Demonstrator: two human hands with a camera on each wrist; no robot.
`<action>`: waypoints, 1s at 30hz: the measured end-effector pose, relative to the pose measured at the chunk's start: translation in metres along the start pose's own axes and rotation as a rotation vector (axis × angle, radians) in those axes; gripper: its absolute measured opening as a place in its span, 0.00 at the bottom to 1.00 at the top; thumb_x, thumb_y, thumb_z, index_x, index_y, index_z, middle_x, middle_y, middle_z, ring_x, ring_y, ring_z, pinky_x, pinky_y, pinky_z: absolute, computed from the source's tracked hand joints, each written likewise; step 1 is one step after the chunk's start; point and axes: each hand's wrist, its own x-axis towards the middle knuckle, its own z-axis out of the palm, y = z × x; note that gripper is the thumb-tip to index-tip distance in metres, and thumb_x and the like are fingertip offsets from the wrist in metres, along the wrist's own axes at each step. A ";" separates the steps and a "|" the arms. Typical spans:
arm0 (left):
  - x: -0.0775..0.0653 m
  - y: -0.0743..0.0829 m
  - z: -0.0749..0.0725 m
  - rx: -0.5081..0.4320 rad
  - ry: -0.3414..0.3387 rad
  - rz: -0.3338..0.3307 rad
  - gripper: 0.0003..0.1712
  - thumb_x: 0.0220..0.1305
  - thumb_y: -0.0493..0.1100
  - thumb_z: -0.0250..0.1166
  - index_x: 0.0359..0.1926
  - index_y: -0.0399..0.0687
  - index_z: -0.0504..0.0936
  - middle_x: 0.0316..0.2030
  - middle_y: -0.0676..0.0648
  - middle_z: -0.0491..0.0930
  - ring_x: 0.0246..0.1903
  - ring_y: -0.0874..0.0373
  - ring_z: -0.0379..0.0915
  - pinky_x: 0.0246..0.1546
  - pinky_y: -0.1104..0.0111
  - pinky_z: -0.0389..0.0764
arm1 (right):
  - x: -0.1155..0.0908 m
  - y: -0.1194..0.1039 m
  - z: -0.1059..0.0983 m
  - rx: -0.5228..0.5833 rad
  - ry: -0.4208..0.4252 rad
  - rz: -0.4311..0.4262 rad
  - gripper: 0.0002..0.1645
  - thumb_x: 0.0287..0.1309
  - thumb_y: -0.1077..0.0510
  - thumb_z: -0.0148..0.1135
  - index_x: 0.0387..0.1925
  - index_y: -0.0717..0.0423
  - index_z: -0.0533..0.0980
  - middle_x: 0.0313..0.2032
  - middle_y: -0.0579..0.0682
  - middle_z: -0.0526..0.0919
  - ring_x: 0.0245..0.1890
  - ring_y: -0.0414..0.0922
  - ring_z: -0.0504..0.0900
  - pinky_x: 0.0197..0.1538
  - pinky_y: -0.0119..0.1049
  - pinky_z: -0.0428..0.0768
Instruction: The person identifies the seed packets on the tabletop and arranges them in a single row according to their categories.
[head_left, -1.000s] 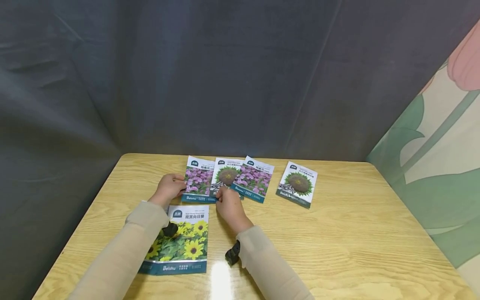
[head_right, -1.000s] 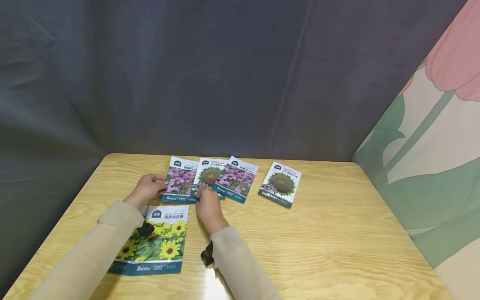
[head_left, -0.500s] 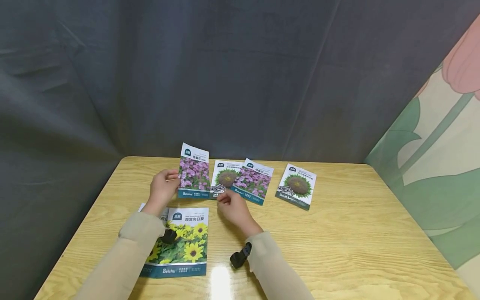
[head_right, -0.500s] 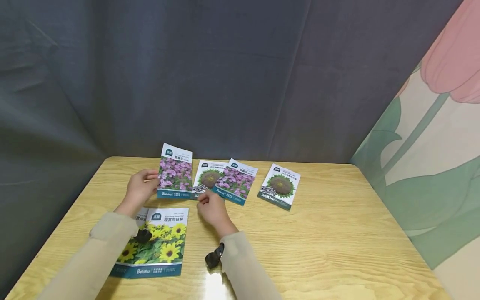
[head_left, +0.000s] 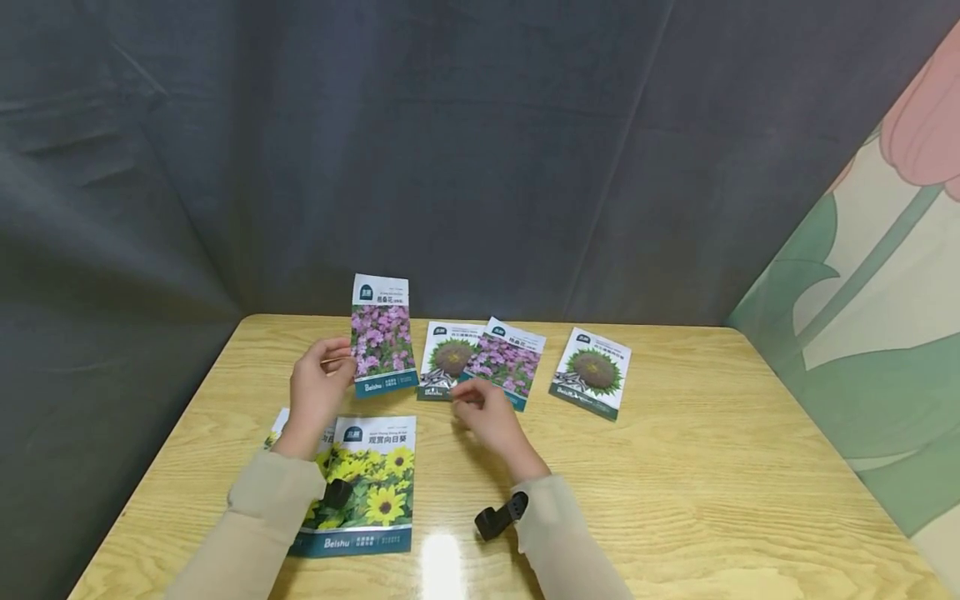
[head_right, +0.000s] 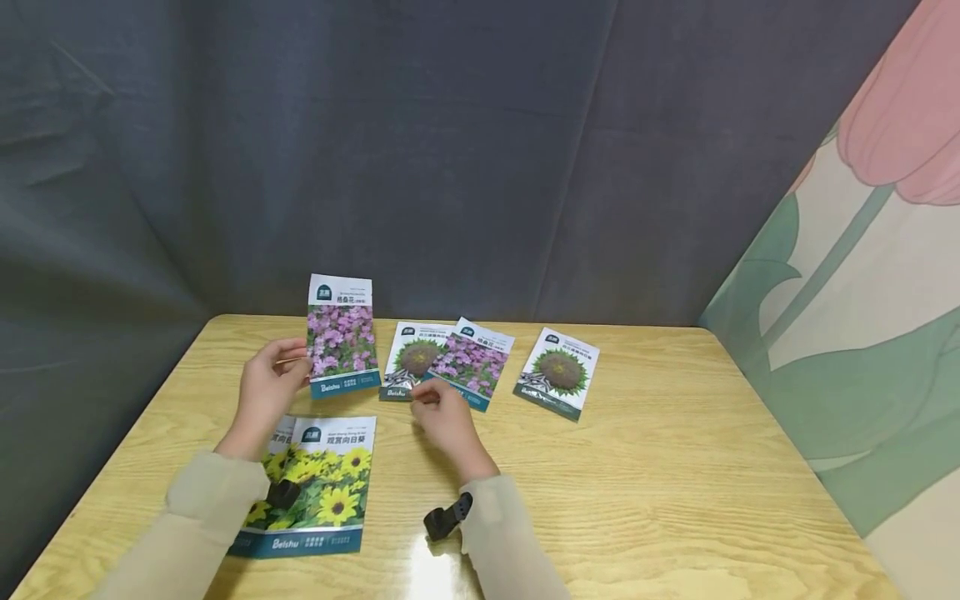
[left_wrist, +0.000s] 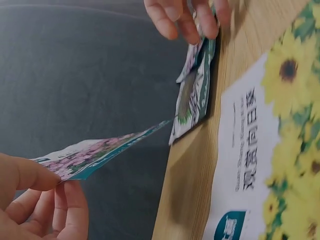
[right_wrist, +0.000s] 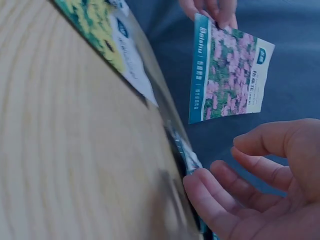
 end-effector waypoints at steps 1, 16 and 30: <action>-0.003 0.000 0.000 -0.011 -0.014 -0.003 0.19 0.65 0.35 0.55 0.57 0.40 0.72 0.48 0.41 0.74 0.46 0.52 0.74 0.37 0.74 0.81 | 0.000 -0.001 -0.002 0.012 0.004 0.002 0.11 0.59 0.68 0.55 0.44 0.67 0.75 0.38 0.60 0.78 0.32 0.50 0.79 0.35 0.38 0.81; -0.043 0.012 0.001 -0.143 -0.223 -0.101 0.22 0.67 0.40 0.57 0.61 0.44 0.69 0.53 0.42 0.70 0.46 0.55 0.74 0.41 0.68 0.81 | -0.003 -0.003 -0.023 0.171 0.036 0.064 0.26 0.59 0.67 0.58 0.59 0.64 0.67 0.53 0.68 0.72 0.45 0.58 0.78 0.47 0.51 0.80; -0.058 0.007 0.012 -0.176 -0.441 -0.130 0.23 0.65 0.37 0.58 0.60 0.41 0.68 0.50 0.39 0.71 0.44 0.51 0.72 0.42 0.61 0.80 | -0.013 -0.018 -0.042 0.288 0.100 0.082 0.34 0.60 0.69 0.55 0.67 0.54 0.58 0.50 0.64 0.74 0.41 0.60 0.80 0.45 0.52 0.80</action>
